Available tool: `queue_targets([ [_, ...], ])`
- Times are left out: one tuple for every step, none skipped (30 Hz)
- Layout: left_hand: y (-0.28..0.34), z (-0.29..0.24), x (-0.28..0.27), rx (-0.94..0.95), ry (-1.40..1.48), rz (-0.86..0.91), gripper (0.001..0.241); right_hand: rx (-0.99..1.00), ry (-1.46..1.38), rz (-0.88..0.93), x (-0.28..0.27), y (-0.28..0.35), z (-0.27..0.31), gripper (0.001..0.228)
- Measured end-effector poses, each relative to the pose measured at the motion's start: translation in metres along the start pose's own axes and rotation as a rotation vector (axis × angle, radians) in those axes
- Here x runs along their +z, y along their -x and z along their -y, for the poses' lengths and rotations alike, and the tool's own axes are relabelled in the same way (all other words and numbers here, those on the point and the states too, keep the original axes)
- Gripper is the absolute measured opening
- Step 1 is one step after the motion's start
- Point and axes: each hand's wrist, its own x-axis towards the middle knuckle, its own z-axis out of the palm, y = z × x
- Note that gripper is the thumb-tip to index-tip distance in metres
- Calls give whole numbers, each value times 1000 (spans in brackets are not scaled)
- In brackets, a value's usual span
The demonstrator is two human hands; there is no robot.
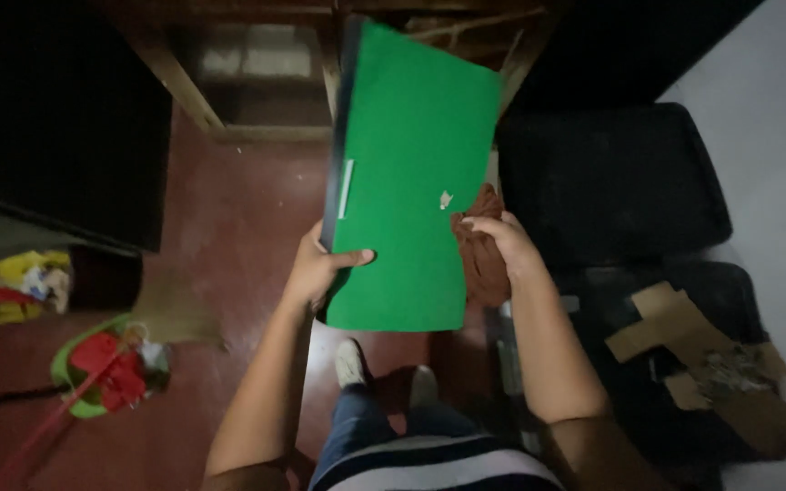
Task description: Dusting and wiping down school folders and documents using a cleaning cloth.
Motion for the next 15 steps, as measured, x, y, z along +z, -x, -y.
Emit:
queue_targets([
  [10,19,0,-9,7,-4,65,9,8,1,-2,18,-1,34],
  [18,38,0,-47,24,-37,66,-9,65,-44,-4,32,-1,33],
  [25,57,0,-86,41,-70,66,-28,123,-89,-7,47,-1,33],
  [30,79,0,-90,48,-75,66,-24,130,-85,-9,52,-9,33],
  [34,102,1,-158,86,-98,68,-19,152,-78,-11,58,-17,30],
  [40,124,-1,-226,121,-121,70,-12,171,-70,-11,65,-27,27],
  [47,141,-3,-230,125,-126,70,-7,175,-66,-9,77,-30,27],
  [50,155,-5,-276,150,-116,69,12,194,-67,-5,86,-32,26],
  [52,170,-8,-321,176,-106,68,31,214,-68,-1,94,-34,25],
  [57,176,-10,-325,177,-110,68,35,215,-65,-3,101,-39,25],
  [62,181,-13,-324,153,-101,68,58,195,-71,-4,109,-45,29],
  [64,186,-18,-321,128,-91,68,78,174,-78,-3,115,-50,33],
  [64,182,-17,-322,127,-92,68,80,173,-76,-2,115,-56,33],
  [65,179,-17,-325,106,-83,70,80,171,-91,-1,116,-62,34],
  [65,175,-17,-329,85,-73,71,79,168,-105,0,117,-69,34],
])
